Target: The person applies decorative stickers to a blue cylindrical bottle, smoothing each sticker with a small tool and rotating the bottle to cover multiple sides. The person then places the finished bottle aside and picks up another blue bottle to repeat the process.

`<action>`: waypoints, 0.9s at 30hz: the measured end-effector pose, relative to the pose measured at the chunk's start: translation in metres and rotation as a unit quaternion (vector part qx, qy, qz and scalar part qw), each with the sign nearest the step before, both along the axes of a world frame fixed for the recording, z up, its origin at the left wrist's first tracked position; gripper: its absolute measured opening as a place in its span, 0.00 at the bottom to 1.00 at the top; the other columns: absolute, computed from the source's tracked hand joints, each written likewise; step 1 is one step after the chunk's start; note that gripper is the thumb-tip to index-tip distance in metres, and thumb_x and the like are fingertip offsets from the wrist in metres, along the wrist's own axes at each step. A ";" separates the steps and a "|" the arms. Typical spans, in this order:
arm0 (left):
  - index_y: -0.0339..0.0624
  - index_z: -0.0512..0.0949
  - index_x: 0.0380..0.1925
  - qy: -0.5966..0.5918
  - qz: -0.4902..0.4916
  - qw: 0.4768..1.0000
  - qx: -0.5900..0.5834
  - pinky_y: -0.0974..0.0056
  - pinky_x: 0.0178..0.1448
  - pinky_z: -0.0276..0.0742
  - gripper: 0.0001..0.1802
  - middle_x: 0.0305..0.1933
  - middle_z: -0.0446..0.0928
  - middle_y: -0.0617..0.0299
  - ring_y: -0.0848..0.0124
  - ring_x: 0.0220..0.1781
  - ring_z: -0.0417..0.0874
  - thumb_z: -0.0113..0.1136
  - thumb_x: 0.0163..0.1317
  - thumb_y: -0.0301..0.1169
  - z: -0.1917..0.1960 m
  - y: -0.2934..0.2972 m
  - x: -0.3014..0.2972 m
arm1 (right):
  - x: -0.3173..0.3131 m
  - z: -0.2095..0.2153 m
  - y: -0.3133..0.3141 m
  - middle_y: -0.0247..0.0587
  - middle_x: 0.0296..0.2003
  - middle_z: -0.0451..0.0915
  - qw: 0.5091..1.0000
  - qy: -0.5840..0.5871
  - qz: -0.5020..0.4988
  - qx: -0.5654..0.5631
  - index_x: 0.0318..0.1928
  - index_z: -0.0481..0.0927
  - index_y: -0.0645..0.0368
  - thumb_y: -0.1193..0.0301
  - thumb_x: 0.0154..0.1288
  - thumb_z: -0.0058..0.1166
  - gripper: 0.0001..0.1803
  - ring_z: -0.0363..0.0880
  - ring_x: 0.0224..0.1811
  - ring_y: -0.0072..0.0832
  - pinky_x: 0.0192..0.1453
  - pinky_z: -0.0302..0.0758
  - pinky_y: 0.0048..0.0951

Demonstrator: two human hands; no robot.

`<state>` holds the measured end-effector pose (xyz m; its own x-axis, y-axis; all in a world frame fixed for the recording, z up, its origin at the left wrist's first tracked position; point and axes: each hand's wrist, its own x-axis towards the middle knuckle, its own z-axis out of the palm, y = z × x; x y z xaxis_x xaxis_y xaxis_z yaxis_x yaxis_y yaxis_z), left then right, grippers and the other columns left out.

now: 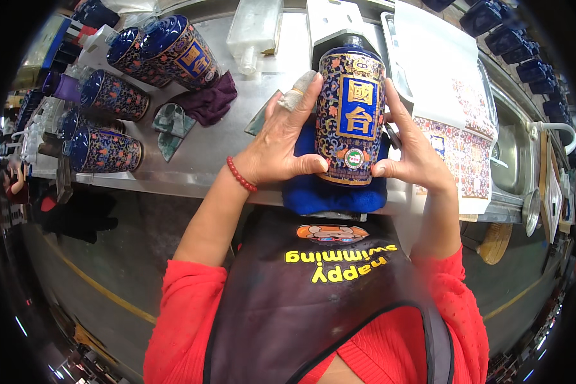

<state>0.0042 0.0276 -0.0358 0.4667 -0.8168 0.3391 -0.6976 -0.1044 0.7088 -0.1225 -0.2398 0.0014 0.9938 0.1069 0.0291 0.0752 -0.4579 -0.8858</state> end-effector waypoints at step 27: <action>0.27 0.48 0.78 -0.150 0.148 0.977 -0.005 0.31 0.79 0.35 0.73 0.61 0.77 0.47 0.53 0.72 0.69 0.72 0.47 0.67 0.007 0.011 -0.047 | 0.019 0.099 0.062 0.35 0.26 0.73 0.892 -0.398 0.051 -0.208 0.31 0.78 0.53 0.76 0.48 0.68 0.11 0.74 0.28 0.36 0.34 0.72 0.35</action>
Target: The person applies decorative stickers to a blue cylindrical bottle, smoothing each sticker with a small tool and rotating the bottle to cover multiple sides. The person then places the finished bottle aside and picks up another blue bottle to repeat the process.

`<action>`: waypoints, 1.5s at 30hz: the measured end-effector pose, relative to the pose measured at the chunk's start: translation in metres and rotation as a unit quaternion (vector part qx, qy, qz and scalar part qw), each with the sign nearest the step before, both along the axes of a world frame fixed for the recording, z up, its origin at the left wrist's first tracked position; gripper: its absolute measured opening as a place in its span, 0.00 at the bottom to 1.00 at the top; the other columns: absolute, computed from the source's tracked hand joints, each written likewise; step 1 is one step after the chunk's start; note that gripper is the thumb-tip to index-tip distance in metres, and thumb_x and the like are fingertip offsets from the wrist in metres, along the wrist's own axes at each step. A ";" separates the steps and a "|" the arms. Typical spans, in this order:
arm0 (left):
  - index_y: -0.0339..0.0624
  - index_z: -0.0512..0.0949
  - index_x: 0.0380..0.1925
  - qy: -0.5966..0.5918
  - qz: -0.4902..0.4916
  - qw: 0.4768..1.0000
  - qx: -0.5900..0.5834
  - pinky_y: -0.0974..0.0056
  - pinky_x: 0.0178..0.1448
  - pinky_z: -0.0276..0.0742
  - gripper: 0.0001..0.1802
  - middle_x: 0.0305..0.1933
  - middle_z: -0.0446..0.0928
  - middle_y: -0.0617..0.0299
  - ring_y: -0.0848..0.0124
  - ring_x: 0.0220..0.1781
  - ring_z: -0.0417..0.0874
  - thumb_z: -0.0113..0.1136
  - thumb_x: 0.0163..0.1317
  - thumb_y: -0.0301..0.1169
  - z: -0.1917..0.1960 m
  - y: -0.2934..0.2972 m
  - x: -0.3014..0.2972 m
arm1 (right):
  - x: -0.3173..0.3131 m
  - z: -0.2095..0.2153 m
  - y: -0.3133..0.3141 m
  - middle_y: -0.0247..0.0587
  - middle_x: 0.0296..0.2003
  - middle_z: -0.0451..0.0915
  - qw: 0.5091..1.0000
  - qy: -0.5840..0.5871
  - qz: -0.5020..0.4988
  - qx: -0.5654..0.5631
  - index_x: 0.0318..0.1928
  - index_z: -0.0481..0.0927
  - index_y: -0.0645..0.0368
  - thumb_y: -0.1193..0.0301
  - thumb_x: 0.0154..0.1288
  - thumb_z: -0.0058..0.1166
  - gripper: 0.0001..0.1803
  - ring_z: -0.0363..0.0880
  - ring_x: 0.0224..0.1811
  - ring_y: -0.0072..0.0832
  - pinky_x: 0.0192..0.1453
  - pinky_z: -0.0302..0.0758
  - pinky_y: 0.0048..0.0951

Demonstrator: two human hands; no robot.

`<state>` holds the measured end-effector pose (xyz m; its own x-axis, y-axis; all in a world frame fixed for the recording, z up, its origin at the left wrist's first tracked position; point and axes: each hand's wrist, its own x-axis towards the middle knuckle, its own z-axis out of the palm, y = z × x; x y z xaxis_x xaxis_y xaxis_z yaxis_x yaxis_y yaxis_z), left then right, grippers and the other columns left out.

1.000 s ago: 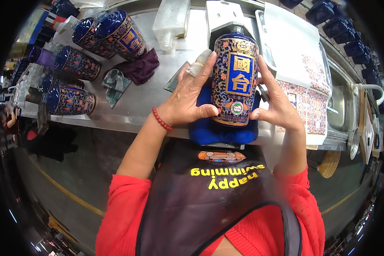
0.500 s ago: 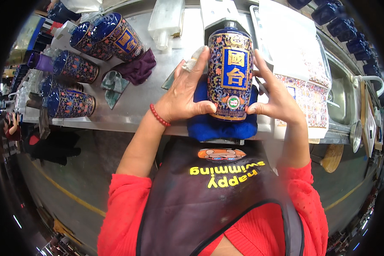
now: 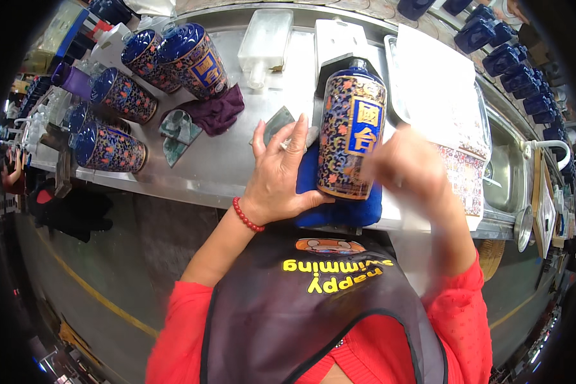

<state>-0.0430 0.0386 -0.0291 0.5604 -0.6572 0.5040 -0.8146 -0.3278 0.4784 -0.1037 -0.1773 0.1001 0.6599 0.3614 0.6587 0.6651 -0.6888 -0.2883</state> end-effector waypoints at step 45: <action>0.31 0.55 0.77 0.251 0.023 0.959 -0.129 0.50 0.76 0.52 0.48 0.70 0.69 0.40 0.51 0.70 0.69 0.51 0.74 0.61 -0.003 -0.014 -0.031 | -0.074 -0.069 -0.002 0.38 0.32 0.79 0.988 0.107 -0.017 0.108 0.43 0.84 0.62 0.74 0.55 0.71 0.15 0.75 0.30 0.32 0.38 0.71 0.34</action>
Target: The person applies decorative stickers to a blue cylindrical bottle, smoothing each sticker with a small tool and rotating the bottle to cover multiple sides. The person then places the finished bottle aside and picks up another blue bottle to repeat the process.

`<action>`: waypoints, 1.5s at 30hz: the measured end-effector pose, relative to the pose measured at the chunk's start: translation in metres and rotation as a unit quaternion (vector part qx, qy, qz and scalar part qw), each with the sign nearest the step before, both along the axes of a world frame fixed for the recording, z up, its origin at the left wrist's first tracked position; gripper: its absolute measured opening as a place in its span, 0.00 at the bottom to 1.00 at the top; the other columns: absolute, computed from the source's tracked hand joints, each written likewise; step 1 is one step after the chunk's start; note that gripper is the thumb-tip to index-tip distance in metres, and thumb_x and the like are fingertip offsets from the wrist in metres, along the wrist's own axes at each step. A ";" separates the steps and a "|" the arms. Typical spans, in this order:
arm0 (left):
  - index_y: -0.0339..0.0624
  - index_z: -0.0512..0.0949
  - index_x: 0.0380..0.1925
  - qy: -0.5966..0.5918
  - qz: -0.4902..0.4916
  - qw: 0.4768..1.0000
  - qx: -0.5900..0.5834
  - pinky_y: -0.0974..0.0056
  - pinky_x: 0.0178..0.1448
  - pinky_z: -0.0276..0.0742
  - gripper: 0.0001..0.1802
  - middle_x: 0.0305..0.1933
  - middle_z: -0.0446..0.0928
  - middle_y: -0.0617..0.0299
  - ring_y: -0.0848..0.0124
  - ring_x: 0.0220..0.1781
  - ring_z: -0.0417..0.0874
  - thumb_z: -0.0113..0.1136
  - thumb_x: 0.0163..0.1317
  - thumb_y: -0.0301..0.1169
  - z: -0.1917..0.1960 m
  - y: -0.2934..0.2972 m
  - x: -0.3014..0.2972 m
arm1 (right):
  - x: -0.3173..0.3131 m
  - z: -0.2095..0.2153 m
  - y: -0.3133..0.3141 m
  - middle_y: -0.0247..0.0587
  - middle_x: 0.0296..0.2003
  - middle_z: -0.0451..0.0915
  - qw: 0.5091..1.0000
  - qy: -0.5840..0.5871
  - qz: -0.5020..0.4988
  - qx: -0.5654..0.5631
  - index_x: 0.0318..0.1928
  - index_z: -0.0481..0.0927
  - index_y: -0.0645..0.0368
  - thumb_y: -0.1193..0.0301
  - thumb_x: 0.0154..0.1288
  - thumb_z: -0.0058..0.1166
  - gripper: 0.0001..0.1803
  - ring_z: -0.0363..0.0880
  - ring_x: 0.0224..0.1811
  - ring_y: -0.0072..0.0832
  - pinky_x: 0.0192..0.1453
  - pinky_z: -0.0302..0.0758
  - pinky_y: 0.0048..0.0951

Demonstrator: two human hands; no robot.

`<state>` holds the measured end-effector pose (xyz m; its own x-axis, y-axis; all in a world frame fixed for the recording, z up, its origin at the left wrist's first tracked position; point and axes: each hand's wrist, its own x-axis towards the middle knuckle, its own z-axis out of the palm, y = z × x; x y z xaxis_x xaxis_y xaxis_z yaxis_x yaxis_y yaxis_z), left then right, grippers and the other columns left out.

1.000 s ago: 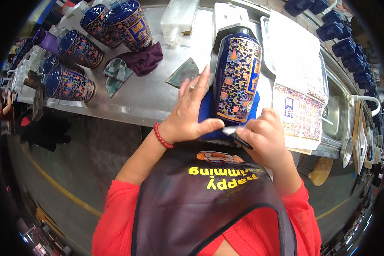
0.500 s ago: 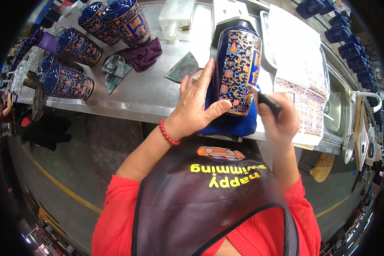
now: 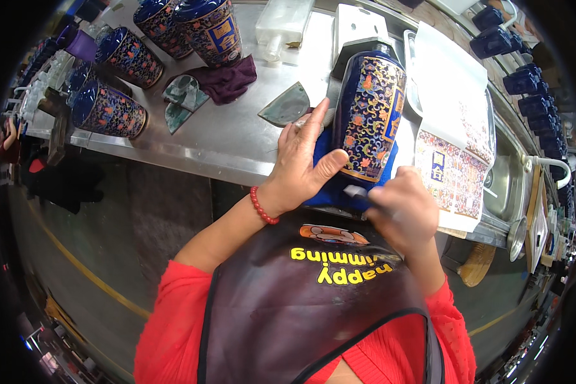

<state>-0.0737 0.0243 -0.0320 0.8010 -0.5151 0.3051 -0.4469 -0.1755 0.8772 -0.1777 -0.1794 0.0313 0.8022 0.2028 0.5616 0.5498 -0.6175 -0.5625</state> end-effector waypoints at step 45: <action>0.37 0.55 0.79 -0.151 -0.019 0.988 0.035 0.35 0.77 0.52 0.51 0.76 0.61 0.34 0.36 0.76 0.62 0.48 0.71 0.65 0.045 -0.036 0.041 | -0.004 -0.030 -0.010 0.38 0.37 0.81 0.920 0.188 -0.214 0.271 0.53 0.75 0.65 0.66 0.77 0.55 0.15 0.77 0.38 0.21 0.45 0.76 0.25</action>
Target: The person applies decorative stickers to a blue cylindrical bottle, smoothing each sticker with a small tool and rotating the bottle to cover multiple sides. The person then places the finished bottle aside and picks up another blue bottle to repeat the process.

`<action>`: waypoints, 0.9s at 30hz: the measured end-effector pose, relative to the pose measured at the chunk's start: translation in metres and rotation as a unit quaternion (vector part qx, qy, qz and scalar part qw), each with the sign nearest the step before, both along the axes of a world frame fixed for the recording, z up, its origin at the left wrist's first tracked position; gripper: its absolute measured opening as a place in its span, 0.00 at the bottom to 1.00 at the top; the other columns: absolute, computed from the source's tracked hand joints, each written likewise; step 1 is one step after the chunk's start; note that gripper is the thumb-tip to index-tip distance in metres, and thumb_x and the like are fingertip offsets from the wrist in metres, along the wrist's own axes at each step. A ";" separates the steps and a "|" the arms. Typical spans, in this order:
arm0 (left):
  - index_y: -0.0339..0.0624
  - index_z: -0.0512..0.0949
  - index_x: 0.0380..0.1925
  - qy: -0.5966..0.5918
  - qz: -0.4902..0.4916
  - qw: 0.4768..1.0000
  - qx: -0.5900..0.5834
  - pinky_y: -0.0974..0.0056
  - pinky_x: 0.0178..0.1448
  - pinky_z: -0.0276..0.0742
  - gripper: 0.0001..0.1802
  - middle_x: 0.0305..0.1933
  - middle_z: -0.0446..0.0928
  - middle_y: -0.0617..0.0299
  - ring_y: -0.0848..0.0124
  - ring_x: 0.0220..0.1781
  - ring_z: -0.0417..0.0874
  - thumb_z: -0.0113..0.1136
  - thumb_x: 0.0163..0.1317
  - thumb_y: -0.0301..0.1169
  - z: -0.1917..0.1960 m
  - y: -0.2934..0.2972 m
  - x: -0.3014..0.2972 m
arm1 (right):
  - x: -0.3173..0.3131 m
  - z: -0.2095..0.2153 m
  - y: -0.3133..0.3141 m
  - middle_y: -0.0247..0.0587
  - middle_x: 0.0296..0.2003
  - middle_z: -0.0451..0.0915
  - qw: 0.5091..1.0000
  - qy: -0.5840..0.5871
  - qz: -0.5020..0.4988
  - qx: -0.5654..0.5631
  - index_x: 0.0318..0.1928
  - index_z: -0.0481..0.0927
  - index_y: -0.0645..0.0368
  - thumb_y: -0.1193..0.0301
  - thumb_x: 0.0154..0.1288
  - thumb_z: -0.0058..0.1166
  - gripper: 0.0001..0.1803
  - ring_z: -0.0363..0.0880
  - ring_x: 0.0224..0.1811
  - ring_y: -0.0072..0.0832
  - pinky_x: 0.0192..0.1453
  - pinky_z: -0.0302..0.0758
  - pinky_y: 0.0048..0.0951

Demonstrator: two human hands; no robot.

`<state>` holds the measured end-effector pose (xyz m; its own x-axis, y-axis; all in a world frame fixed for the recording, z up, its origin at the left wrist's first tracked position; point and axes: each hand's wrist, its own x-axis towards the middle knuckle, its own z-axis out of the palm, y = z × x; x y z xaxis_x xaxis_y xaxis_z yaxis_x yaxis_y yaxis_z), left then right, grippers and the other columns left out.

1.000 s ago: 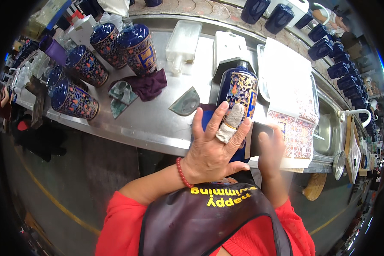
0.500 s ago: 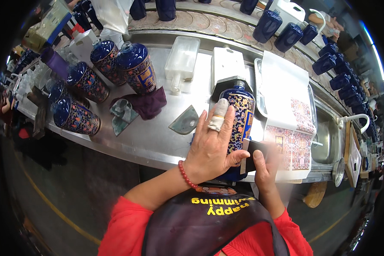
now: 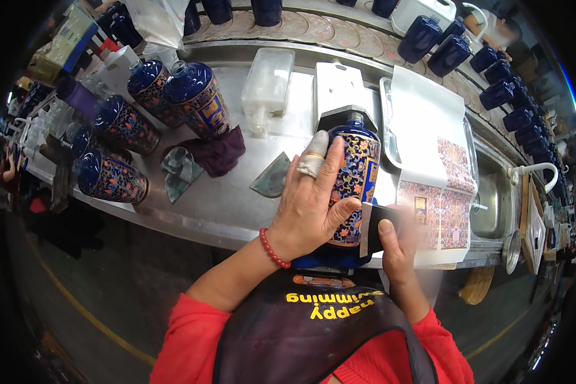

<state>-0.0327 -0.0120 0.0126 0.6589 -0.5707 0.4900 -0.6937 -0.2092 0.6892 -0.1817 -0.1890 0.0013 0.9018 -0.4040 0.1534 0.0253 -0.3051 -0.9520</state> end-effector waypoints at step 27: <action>0.23 0.53 0.76 0.176 -0.042 0.981 -0.076 0.52 0.81 0.52 0.47 0.77 0.61 0.36 0.51 0.80 0.62 0.38 0.79 0.59 -0.034 0.029 -0.015 | 0.035 0.056 -0.007 0.34 0.32 0.74 0.912 -0.142 0.288 -0.254 0.42 0.86 0.57 0.75 0.49 0.67 0.16 0.73 0.33 0.32 0.37 0.70 0.34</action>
<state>-0.0477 0.0165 -0.0211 0.7561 -0.5687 0.3240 -0.4179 -0.0385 0.9077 -0.1470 -0.1962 0.0578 0.8370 0.3120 0.4495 0.5439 -0.5637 -0.6216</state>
